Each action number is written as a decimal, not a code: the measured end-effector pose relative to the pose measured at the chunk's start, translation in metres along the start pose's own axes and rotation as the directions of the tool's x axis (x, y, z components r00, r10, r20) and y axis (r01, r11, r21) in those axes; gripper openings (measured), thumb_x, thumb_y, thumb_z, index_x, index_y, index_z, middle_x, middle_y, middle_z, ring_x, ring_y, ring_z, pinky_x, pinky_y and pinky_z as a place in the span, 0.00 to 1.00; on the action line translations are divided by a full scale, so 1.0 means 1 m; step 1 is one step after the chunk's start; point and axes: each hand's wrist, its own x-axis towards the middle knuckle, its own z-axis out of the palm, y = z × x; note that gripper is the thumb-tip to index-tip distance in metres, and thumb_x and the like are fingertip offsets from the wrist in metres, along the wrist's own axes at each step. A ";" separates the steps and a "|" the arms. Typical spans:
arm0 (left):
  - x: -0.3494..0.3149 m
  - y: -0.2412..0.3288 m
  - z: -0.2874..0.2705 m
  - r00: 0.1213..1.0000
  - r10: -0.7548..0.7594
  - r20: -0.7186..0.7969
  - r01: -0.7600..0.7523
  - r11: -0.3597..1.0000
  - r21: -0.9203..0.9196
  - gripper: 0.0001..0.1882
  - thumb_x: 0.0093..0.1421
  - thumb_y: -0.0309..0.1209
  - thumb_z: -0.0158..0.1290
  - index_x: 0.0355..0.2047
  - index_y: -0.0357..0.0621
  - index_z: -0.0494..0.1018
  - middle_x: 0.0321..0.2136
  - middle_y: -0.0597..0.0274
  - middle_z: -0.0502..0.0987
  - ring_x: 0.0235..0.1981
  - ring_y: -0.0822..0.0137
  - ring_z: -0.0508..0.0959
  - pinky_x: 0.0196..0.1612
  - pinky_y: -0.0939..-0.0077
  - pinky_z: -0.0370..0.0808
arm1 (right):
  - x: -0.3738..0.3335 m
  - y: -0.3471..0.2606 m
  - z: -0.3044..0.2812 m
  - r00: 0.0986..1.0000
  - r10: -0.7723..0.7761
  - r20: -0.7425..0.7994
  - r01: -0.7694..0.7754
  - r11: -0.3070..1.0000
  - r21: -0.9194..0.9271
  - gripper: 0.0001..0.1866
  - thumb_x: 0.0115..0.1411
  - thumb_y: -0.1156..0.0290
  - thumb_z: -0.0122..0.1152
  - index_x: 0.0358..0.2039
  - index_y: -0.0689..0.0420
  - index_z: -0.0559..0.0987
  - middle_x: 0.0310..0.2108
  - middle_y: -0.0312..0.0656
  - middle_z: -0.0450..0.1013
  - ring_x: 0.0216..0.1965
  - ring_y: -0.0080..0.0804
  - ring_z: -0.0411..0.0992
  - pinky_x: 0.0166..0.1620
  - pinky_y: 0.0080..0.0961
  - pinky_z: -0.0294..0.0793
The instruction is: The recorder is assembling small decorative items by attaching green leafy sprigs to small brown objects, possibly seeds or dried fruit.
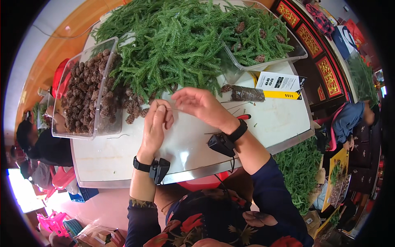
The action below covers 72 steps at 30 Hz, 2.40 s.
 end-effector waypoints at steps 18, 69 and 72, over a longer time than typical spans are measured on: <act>-0.004 0.000 0.004 0.989 0.118 -0.089 -0.090 0.956 0.278 0.09 0.68 0.32 0.42 0.38 0.38 0.66 0.20 0.68 0.65 0.21 0.74 0.64 0.26 0.76 0.64 | -0.004 -0.021 0.003 0.992 -0.039 0.124 0.043 0.999 -0.031 0.09 0.60 0.77 0.61 0.41 0.60 0.82 0.32 0.31 0.73 0.30 0.13 0.67 0.31 0.12 0.65; 0.010 -0.043 0.050 0.961 0.260 0.096 -0.243 0.621 0.745 0.10 0.62 0.25 0.50 0.41 0.37 0.63 0.33 0.46 0.77 0.33 0.44 0.77 0.34 0.58 0.74 | -0.007 0.020 -0.034 0.958 0.282 -0.048 -0.262 0.932 0.249 0.07 0.58 0.70 0.63 0.34 0.61 0.81 0.29 0.32 0.76 0.32 0.17 0.71 0.39 0.16 0.70; 0.007 -0.038 0.044 0.968 0.235 0.087 -0.216 0.606 0.766 0.10 0.63 0.26 0.50 0.42 0.37 0.63 0.32 0.48 0.77 0.33 0.44 0.77 0.33 0.58 0.74 | -0.005 0.017 -0.032 0.958 0.287 -0.029 -0.275 0.937 0.214 0.08 0.59 0.69 0.63 0.35 0.60 0.81 0.30 0.31 0.75 0.32 0.16 0.70 0.38 0.15 0.69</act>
